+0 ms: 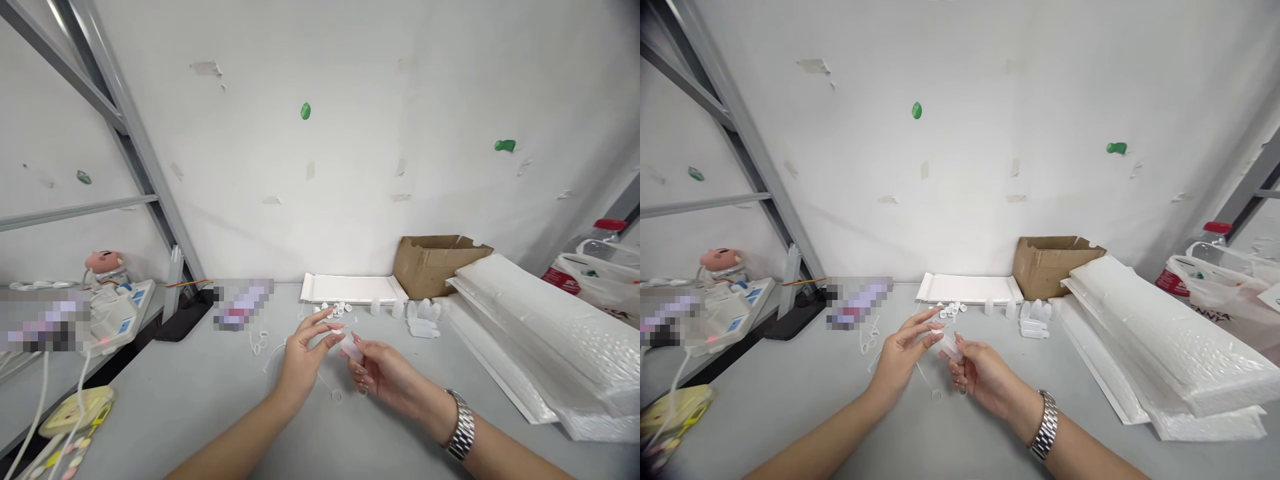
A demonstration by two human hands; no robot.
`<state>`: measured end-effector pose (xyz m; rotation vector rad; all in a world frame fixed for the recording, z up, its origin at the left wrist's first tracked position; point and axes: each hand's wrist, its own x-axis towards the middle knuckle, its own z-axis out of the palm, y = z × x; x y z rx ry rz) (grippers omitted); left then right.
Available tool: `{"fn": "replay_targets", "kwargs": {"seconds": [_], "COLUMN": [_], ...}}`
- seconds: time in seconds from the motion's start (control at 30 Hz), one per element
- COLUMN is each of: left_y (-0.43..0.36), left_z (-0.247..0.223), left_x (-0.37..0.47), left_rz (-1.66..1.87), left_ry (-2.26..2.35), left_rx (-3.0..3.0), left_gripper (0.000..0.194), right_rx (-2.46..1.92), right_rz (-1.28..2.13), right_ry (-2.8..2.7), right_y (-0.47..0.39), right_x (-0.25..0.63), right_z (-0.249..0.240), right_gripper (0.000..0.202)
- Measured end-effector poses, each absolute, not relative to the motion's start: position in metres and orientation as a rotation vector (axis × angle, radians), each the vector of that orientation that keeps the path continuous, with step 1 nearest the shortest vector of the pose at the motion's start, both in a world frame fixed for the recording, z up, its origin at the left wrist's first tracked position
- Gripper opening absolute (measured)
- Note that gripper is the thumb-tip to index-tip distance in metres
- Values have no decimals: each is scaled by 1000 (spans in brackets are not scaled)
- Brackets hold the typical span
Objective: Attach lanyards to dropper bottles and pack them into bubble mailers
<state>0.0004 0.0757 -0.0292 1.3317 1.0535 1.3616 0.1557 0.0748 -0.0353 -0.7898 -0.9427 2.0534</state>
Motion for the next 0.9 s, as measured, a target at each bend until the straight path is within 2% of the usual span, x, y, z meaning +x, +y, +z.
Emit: {"fn": "replay_targets", "kwargs": {"seconds": [0.33,0.47,0.67,0.9], "left_y": [79,81,82,82], "left_z": [-36,-37,-38,-39], "left_x": [0,-2,-2,-3], "left_rz": [1320,1284,1283,1148], "left_ry": [986,969,920,739], "left_rx": [1003,892,741,674], "left_gripper": [21,36,24,21], "right_rx": [-970,-1030,-921,-823], "right_rz": [1778,1611,1738,1860], "right_ry": [-1180,-1269,-1239,-1187], "right_y": [80,80,76,71], "right_x": [157,157,156,153], "right_z": [-41,-38,-40,-38], "right_gripper": [39,38,32,38]}}
